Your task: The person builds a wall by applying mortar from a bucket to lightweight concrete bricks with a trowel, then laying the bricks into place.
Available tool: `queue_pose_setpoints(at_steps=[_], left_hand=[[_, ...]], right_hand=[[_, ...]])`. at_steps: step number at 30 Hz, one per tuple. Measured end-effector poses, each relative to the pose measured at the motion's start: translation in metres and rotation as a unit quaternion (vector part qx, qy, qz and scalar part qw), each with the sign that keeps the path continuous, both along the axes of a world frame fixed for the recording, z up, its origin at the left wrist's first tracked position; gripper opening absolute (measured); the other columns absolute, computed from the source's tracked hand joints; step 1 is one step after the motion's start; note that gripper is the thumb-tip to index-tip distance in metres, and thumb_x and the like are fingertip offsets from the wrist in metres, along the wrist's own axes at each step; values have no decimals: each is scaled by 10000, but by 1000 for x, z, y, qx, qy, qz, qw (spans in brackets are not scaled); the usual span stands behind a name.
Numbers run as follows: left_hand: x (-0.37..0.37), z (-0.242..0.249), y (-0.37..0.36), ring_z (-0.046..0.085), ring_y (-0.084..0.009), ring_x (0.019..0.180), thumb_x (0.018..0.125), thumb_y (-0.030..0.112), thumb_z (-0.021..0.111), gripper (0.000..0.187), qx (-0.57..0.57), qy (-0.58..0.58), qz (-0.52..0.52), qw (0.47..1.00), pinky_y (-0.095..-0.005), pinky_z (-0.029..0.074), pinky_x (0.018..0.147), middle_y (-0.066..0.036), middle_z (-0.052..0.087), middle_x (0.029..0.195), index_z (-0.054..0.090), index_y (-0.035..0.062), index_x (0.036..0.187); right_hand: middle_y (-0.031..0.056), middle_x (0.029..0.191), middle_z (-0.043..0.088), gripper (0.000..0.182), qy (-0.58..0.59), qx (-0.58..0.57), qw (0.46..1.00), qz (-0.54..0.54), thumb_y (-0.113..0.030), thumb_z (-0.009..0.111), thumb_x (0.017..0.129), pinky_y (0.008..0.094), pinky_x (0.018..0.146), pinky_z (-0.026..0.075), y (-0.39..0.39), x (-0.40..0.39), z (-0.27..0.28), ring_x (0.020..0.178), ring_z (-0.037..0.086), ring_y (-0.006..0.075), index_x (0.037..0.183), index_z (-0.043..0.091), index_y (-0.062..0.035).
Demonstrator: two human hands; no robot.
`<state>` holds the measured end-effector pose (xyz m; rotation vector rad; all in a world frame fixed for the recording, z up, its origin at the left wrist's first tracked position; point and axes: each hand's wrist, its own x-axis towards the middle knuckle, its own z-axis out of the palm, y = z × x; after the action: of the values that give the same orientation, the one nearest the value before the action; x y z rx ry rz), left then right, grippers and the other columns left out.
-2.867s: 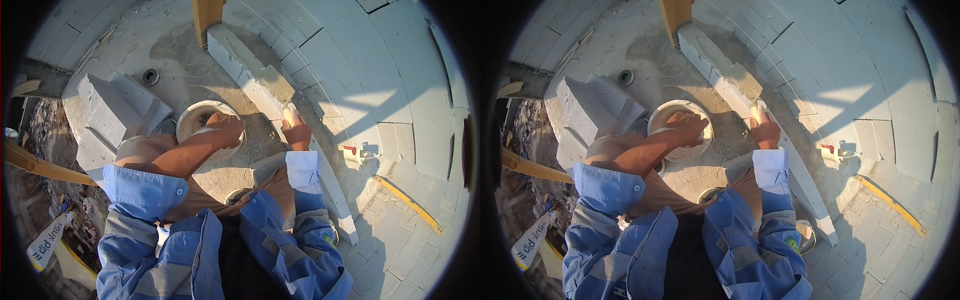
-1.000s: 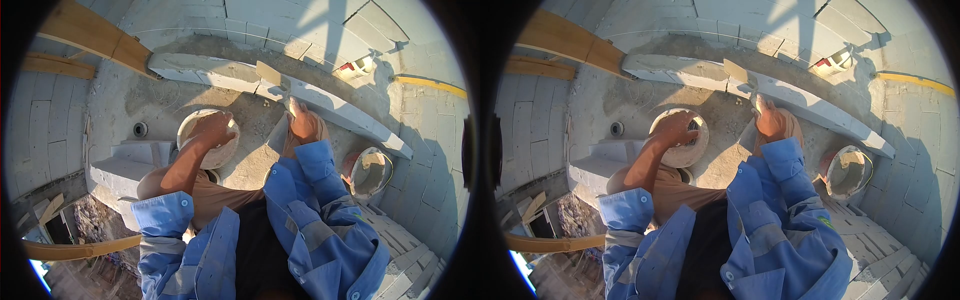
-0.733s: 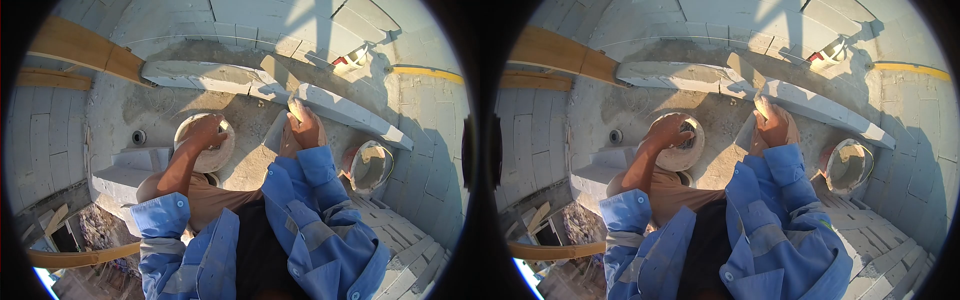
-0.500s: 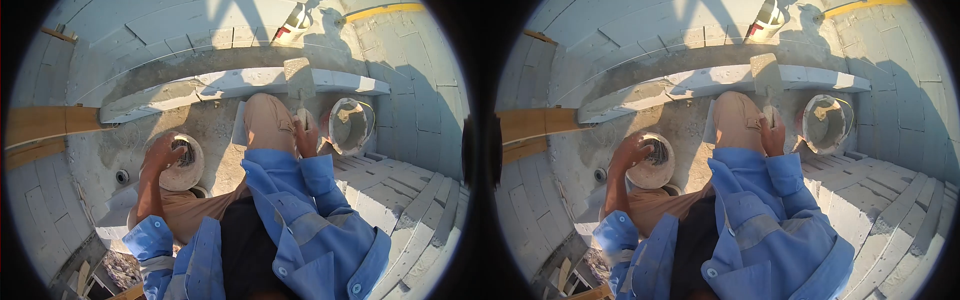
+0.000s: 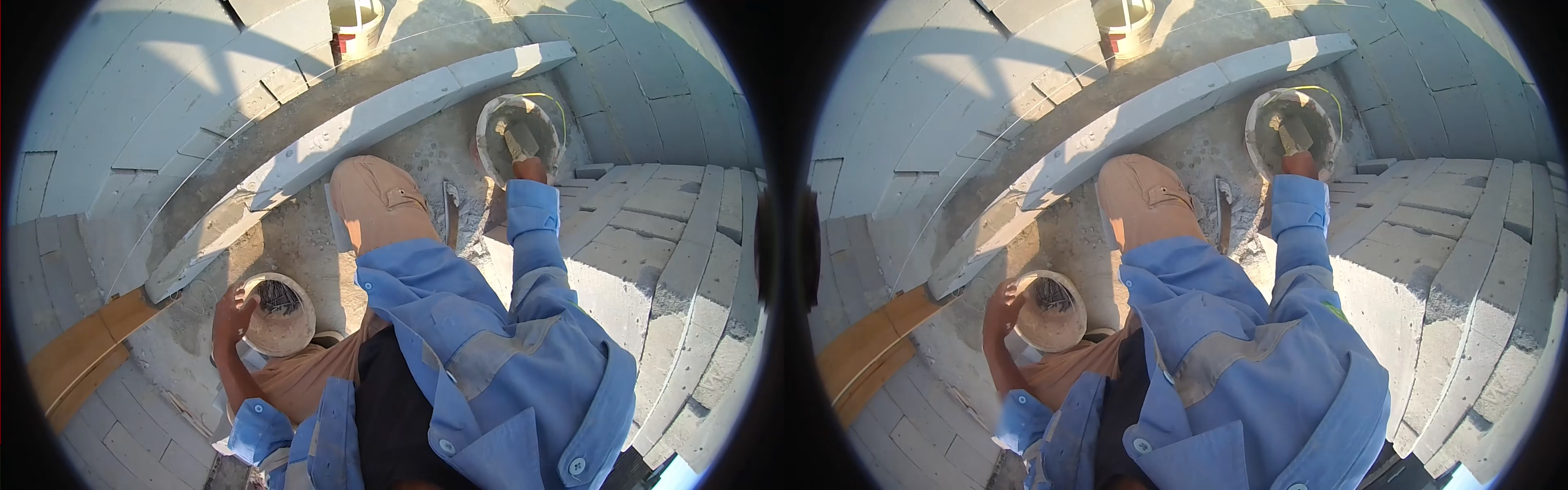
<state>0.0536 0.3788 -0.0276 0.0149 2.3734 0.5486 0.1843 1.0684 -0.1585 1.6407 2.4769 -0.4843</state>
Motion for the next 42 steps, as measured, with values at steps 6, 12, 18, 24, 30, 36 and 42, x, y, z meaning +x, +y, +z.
queue_pose_setpoints(at_steps=[6,12,18,24,30,36,42], left_hand=[[9,16,4,614,-347,1134,833,284,703,615,-14,7,30,999,-407,483,938,-248,612,1233,509,-6,1339],[13,29,14,602,-351,1149,833,285,706,626,8,12,40,999,-415,474,956,-241,597,1262,502,0,1352],[10,12,-7,626,-340,1104,829,318,706,637,-13,14,41,999,-412,491,924,-226,622,1227,501,28,1358],[13,4,-13,582,-357,1166,799,374,711,680,-21,26,41,999,-413,442,1002,-227,608,1251,513,11,1338],[18,5,-17,561,-345,1190,807,382,688,655,-10,75,32,997,-416,430,1009,-211,595,1272,521,33,1336],[29,29,-16,532,-338,1228,816,391,659,614,-54,108,51,991,-422,415,1027,-185,583,1296,534,73,1325],[35,42,-13,480,-317,1287,827,406,662,621,-63,80,66,993,-420,384,1065,-167,534,1365,518,94,1345]], right_hand=[[297,991,663,346,60,43,982,176,-248,668,790,494,812,528,33,-9,-80,943,653,453,1014,664,15],[117,692,609,250,272,-383,842,-264,-288,640,889,379,455,480,-54,18,22,530,597,231,895,595,-42],[46,709,575,277,422,-352,808,-214,-370,552,957,275,421,430,-93,45,36,494,516,136,991,561,-95],[37,740,573,288,429,-391,814,-30,-326,495,983,255,432,414,-124,17,73,498,493,113,1063,581,-63],[42,789,602,384,326,-523,767,181,-304,508,974,242,517,434,-166,-63,75,578,545,122,1208,592,-11],[167,1023,681,483,302,-268,744,532,-361,573,935,375,749,521,-229,-160,52,869,672,285,1212,610,34],[257,1132,646,492,203,-26,703,681,-419,649,864,448,805,536,-315,-206,72,964,659,407,1265,624,-135]])
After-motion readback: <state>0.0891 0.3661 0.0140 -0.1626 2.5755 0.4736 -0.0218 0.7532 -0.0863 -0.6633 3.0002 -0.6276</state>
